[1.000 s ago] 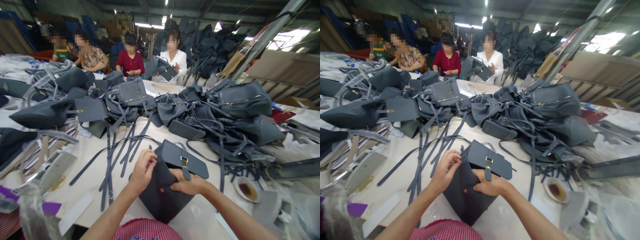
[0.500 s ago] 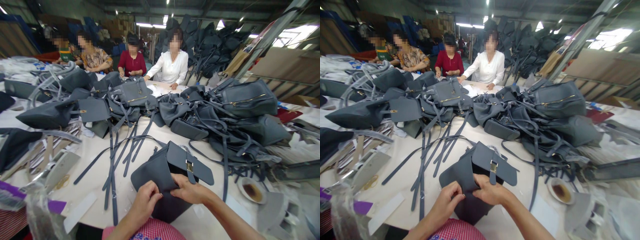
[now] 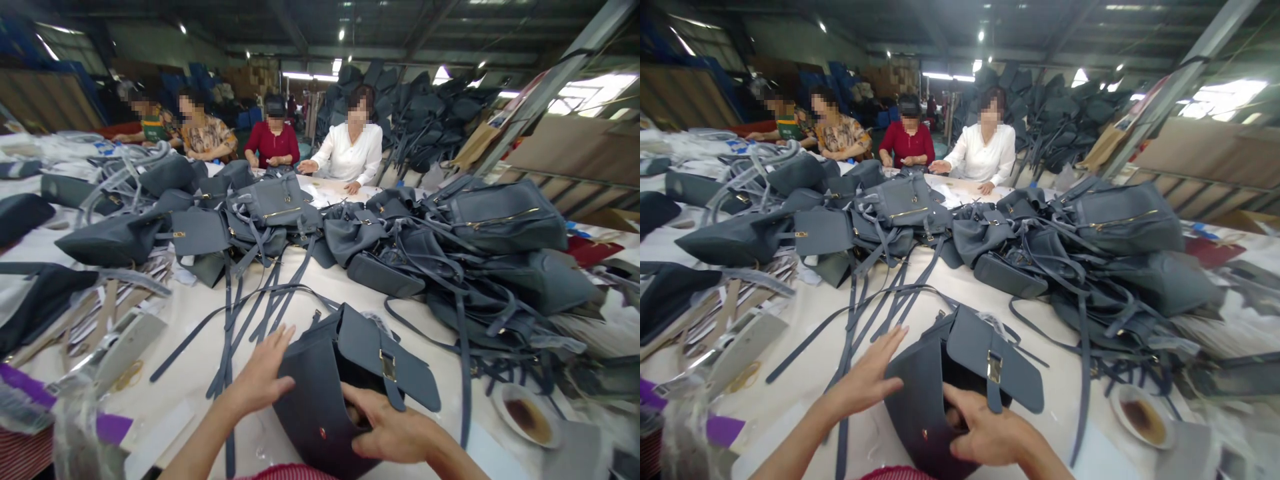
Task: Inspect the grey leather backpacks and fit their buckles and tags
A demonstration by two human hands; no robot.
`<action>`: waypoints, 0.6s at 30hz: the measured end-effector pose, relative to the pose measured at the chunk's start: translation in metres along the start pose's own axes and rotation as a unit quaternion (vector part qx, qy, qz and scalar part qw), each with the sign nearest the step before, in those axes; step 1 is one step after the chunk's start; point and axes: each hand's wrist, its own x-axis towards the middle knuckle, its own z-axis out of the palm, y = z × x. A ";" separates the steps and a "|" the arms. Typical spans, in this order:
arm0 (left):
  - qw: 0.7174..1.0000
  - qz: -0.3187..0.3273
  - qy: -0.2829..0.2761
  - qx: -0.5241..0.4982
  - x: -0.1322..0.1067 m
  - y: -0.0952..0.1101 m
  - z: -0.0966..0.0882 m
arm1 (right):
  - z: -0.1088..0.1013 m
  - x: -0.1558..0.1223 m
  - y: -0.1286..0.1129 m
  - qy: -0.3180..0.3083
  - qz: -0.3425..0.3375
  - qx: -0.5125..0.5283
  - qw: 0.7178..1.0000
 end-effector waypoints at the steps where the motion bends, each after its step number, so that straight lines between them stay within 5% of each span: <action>1: 0.997 0.025 -0.047 -0.047 0.005 -0.001 0.006 | -0.002 0.002 0.000 -0.024 0.004 0.026 0.999; 3: 0.989 0.042 -0.087 -0.109 0.011 0.000 0.023 | -0.006 0.007 -0.003 -0.059 0.002 0.079 0.995; 5: 0.990 0.034 -0.053 -0.129 0.011 0.002 0.041 | -0.009 0.014 -0.009 -0.060 -0.008 0.100 0.993; 11: 0.977 0.002 0.093 -0.192 0.003 -0.020 0.065 | 0.021 0.018 -0.025 0.102 0.041 -0.043 0.993; 15: 0.966 0.010 0.147 -0.215 -0.006 -0.038 0.071 | 0.047 -0.014 -0.016 0.186 0.062 -0.003 0.981; 18: 0.965 0.000 0.141 -0.223 -0.016 -0.045 0.073 | 0.045 -0.047 -0.001 0.205 0.037 0.057 0.976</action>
